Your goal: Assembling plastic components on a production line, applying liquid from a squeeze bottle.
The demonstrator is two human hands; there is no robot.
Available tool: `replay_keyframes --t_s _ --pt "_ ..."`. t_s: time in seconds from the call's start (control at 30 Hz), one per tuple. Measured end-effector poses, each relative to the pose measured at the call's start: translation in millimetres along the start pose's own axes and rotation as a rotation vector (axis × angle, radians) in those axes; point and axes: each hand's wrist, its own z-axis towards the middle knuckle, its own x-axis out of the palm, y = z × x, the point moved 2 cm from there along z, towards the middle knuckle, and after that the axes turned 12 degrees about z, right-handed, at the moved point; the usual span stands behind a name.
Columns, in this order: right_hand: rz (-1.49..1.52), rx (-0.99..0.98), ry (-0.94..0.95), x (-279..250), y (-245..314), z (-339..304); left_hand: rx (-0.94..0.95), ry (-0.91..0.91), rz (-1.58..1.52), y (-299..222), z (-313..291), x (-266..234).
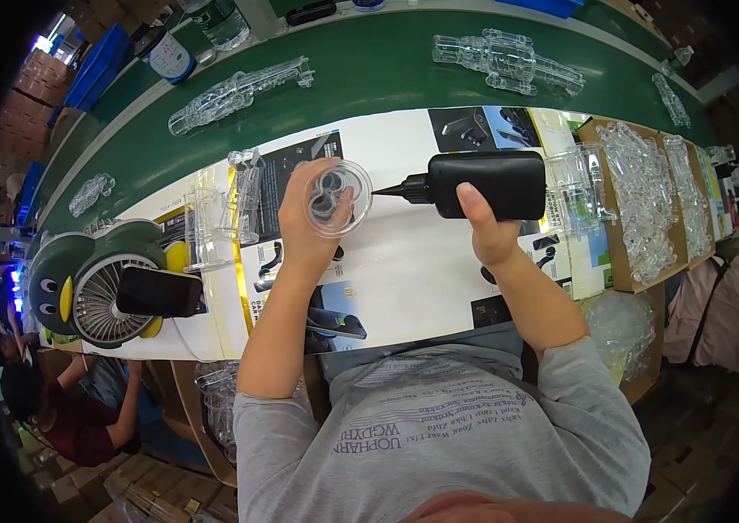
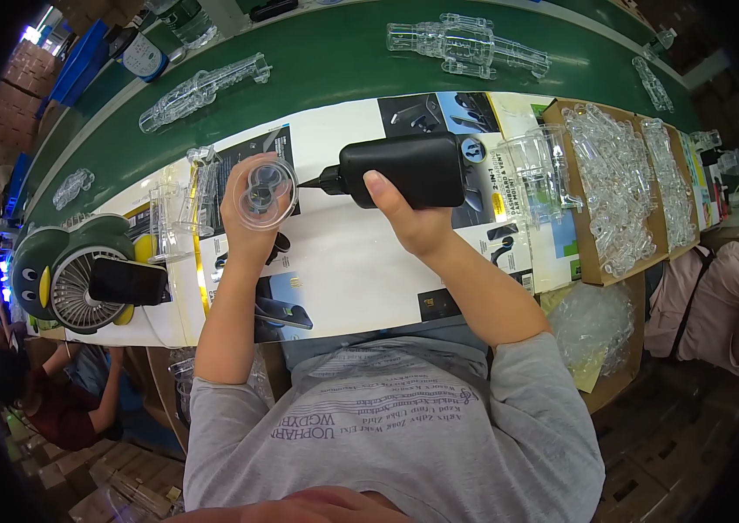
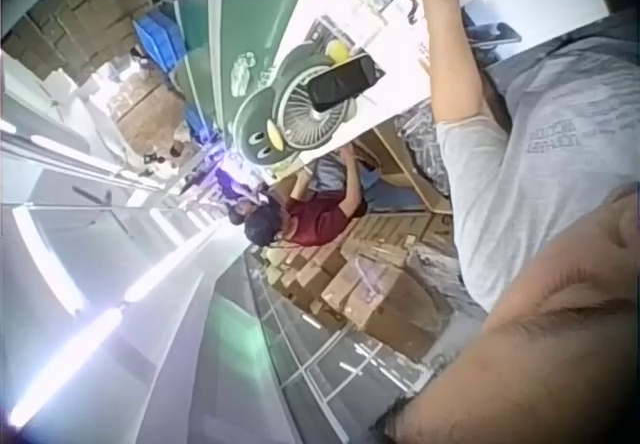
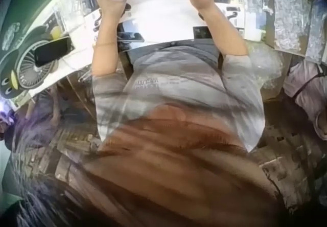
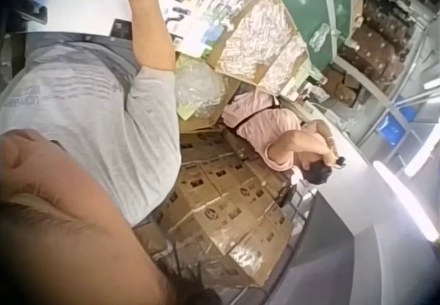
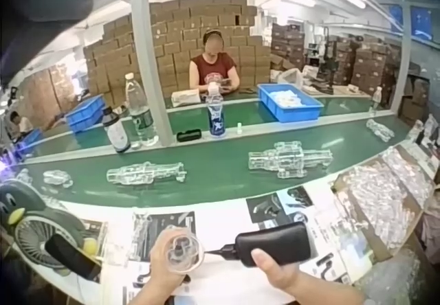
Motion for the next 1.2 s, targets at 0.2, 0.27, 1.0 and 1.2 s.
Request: replay_keyframes --t_s 0.2,0.27,1.0,1.2 --pt "-0.016 0.066 -0.002 -2 1 1 0.03 0.024 0.061 -3 1 1" --pt "-0.016 0.077 -0.002 -2 2 3 0.024 0.03 0.071 -4 1 0" --pt "-0.026 -0.017 -0.066 -8 -5 10 0.083 0.093 -0.028 -3 0 -1" --pt "-0.033 -0.016 -0.074 -8 -4 12 -0.022 0.095 -0.087 8 -7 0"
